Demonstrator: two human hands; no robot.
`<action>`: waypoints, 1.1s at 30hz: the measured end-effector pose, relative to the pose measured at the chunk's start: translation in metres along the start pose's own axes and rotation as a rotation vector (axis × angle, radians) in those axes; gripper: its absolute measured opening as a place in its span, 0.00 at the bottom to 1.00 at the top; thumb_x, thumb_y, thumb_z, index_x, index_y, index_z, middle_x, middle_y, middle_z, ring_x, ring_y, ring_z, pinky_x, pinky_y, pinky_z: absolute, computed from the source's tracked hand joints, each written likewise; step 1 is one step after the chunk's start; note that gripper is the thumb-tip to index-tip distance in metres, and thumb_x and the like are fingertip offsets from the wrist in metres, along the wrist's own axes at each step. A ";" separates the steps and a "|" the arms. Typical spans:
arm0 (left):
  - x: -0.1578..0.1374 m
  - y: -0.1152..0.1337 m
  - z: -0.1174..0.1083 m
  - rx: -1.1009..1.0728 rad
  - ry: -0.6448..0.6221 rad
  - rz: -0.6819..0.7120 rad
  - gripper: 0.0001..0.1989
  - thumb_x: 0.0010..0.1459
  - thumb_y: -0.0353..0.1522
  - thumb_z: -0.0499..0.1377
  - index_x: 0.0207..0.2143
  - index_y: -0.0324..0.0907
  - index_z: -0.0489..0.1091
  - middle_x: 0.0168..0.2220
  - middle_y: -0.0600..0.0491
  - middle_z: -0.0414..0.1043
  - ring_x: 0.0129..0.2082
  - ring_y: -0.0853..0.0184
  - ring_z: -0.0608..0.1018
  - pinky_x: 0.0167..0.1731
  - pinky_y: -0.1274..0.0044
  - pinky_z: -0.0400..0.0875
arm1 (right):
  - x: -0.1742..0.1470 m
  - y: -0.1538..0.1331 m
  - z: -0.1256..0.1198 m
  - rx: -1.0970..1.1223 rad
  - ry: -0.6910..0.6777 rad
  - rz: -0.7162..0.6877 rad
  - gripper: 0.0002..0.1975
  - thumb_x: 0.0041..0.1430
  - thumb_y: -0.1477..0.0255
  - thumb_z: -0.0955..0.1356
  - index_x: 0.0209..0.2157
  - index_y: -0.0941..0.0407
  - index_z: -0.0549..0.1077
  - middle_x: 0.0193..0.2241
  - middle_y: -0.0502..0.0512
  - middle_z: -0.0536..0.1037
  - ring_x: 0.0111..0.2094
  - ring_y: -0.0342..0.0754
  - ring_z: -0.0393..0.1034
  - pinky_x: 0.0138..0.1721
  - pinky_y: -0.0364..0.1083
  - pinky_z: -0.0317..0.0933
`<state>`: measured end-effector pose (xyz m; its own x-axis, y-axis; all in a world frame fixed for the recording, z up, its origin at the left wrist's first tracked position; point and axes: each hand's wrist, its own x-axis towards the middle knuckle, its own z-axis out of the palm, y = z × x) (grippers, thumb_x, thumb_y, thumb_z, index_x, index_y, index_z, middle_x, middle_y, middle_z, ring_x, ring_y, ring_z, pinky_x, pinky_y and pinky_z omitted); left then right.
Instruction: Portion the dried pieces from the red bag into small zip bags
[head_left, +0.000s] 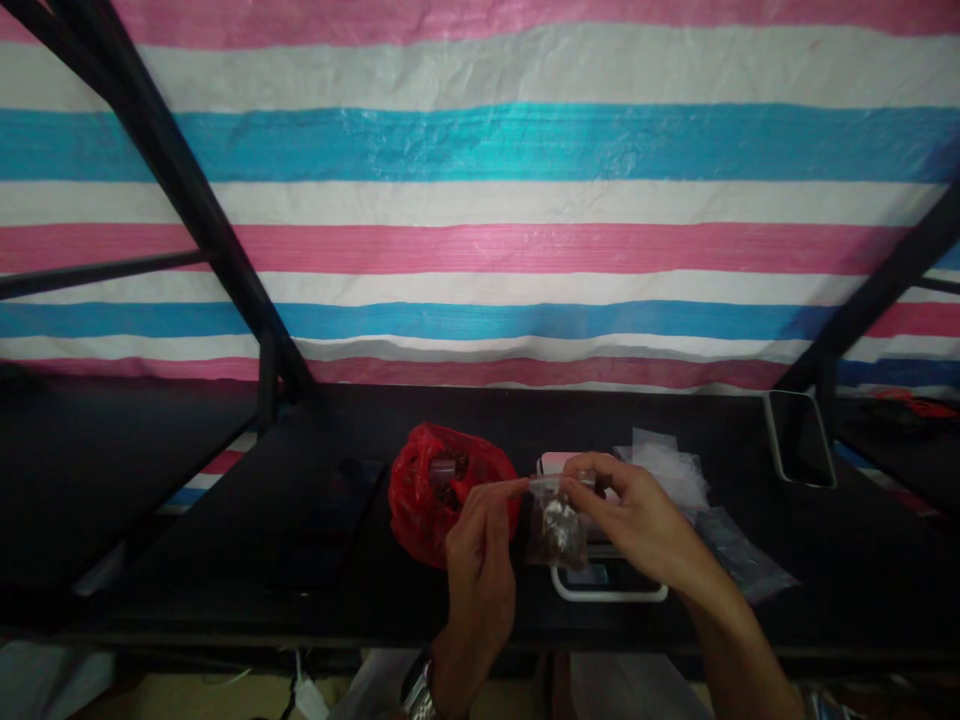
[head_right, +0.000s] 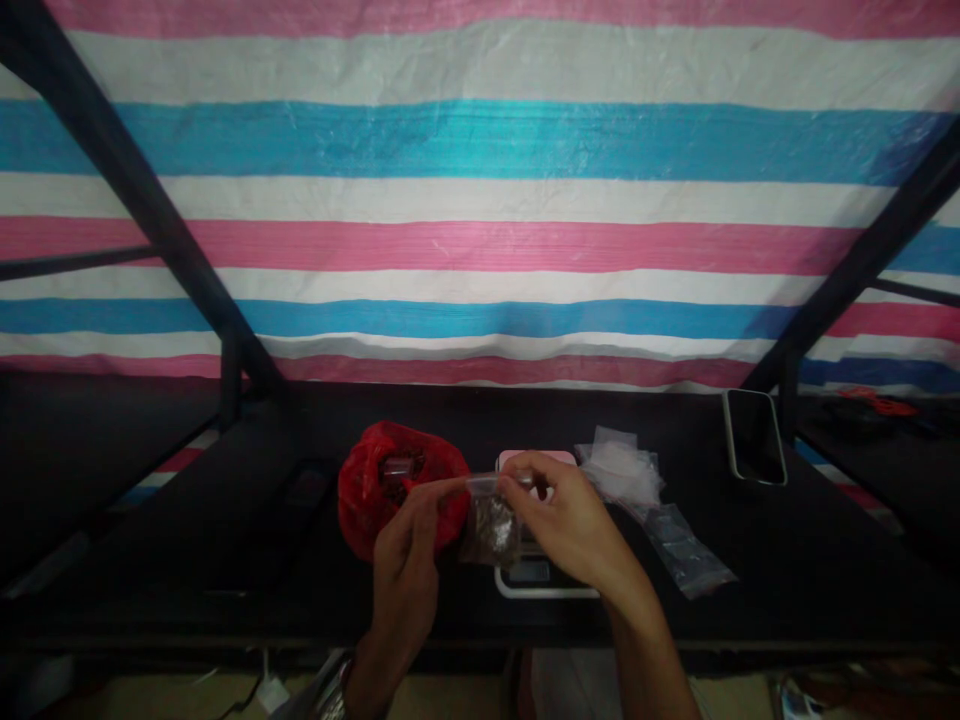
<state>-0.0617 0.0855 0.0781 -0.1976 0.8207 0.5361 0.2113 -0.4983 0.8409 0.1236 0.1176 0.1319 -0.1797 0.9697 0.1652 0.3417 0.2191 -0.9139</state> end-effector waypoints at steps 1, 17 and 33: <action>0.001 -0.001 -0.006 0.094 0.040 0.052 0.18 0.75 0.33 0.49 0.46 0.46 0.81 0.43 0.51 0.83 0.46 0.63 0.81 0.49 0.71 0.74 | 0.002 0.007 -0.006 0.001 0.067 0.025 0.14 0.60 0.58 0.70 0.35 0.55 0.79 0.30 0.52 0.79 0.32 0.48 0.72 0.34 0.46 0.64; 0.008 -0.061 -0.070 0.689 0.188 -0.055 0.23 0.58 0.22 0.54 0.55 0.37 0.74 0.49 0.42 0.72 0.50 0.54 0.76 0.55 0.61 0.75 | 0.020 -0.003 0.085 -0.608 -0.040 -0.246 0.11 0.65 0.72 0.70 0.49 0.51 0.80 0.49 0.58 0.82 0.51 0.59 0.73 0.54 0.58 0.61; -0.013 -0.043 -0.075 0.357 0.313 -0.175 0.39 0.56 0.21 0.54 0.70 0.47 0.64 0.54 0.47 0.63 0.56 0.62 0.73 0.61 0.69 0.70 | 0.036 -0.002 0.106 -0.589 0.099 -0.001 0.15 0.62 0.71 0.68 0.51 0.56 0.74 0.43 0.61 0.81 0.42 0.57 0.77 0.43 0.52 0.65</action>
<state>-0.1397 0.0756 0.0411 -0.5252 0.7333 0.4318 0.4528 -0.1888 0.8714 0.0188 0.1404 0.1003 -0.1034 0.9687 0.2257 0.8007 0.2156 -0.5589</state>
